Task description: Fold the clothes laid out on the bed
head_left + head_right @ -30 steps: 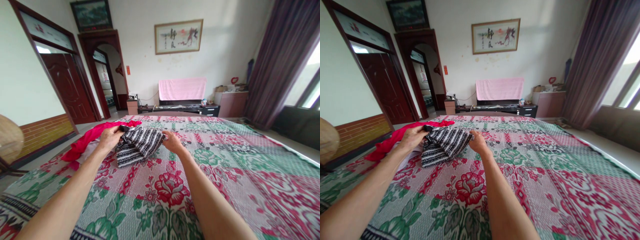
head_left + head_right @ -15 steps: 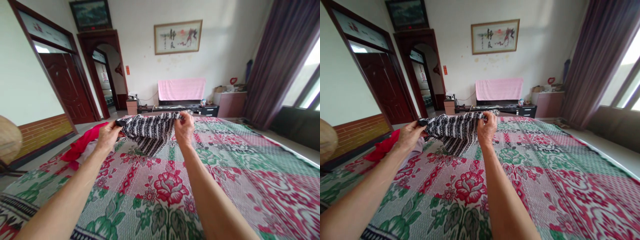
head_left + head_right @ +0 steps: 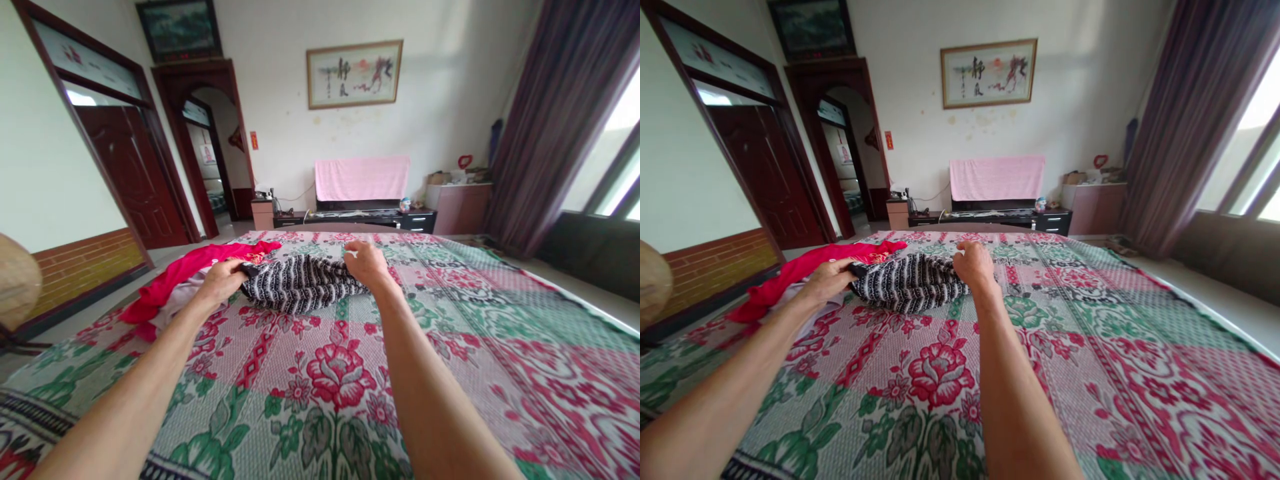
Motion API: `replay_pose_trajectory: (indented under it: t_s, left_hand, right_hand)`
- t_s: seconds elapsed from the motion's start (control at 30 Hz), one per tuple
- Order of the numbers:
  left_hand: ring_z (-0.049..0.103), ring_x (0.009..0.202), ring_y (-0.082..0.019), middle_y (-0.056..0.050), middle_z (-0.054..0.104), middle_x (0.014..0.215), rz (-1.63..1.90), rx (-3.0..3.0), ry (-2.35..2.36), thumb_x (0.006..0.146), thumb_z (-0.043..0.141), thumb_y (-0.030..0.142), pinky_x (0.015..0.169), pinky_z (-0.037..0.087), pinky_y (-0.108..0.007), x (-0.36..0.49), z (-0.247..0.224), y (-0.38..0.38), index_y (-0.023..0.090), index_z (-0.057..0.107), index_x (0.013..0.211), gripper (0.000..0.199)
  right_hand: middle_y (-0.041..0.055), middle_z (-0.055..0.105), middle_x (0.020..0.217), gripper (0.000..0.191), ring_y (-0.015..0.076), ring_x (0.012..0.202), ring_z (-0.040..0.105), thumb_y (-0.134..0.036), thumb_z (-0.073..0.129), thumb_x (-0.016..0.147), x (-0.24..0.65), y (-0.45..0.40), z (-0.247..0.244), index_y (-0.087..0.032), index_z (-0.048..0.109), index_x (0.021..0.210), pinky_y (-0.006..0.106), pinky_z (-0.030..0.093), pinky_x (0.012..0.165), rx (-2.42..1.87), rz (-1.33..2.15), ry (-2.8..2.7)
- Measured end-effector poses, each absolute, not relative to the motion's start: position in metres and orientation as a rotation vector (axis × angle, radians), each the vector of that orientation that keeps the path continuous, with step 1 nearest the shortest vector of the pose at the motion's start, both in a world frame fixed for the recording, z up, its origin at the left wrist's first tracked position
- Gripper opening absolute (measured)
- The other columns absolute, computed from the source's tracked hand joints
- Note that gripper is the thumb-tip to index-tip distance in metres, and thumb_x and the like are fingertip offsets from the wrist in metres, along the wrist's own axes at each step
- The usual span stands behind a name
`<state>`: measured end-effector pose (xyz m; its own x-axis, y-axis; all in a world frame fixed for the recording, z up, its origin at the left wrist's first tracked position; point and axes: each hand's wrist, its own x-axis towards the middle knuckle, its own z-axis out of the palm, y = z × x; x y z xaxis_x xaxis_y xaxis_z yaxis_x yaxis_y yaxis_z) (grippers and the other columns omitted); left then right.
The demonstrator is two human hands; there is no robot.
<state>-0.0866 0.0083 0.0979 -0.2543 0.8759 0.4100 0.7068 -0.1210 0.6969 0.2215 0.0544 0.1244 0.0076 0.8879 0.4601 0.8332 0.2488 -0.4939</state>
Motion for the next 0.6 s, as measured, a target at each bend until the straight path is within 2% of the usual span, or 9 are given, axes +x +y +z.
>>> replay_pose_trajectory:
  t_s: [0.13,0.37,0.47,0.6]
  left_hand:
    - [0.061,0.072,-0.019,0.001,0.068,0.071,1.127,1.883,1.958,0.062,0.056,0.032,0.061,0.043,-0.024,-0.093,0.092,0.011,0.017,0.074,0.091,0.037]
    - [0.062,0.067,-0.018,0.002,0.065,0.061,0.880,1.891,2.219,0.062,0.056,0.026,0.055,0.040,-0.021,-0.105,0.087,0.014,0.020,0.073,0.079,0.025]
    - [0.060,0.054,-0.017,0.002,0.060,0.052,0.970,1.729,2.228,0.064,0.057,0.025,0.047,0.039,-0.021,-0.100,0.093,0.011,0.019,0.072,0.085,0.026]
    - [0.060,0.047,-0.015,0.000,0.064,0.061,1.375,1.423,1.999,0.065,0.057,0.020,0.039,0.038,-0.019,-0.092,0.100,0.008,0.015,0.067,0.098,0.034]
  right_hand:
    - [0.0124,0.068,0.112,0.042,0.0233,0.104,0.062,-0.019,0.048,0.079,0.221,0.057,0.114,-0.017,0.066,0.117,0.029,0.044,0.088,-1.678,0.148,-1.888]
    - [0.0089,0.072,0.079,0.029,0.0213,0.080,0.065,-0.019,0.053,0.069,0.234,0.065,0.094,-0.018,0.076,0.088,0.026,0.046,0.070,-1.871,0.323,-1.876]
    - [0.0063,0.067,0.065,0.021,0.0212,0.072,0.064,-0.020,0.055,0.065,0.238,0.072,0.086,-0.018,0.074,0.074,0.027,0.046,0.065,-1.801,0.401,-1.671]
    - [-0.0012,0.053,0.055,0.016,0.0145,0.055,0.055,-0.028,0.050,0.067,0.243,0.088,0.081,-0.018,0.063,0.068,0.024,0.047,0.055,-1.319,0.677,-1.066]
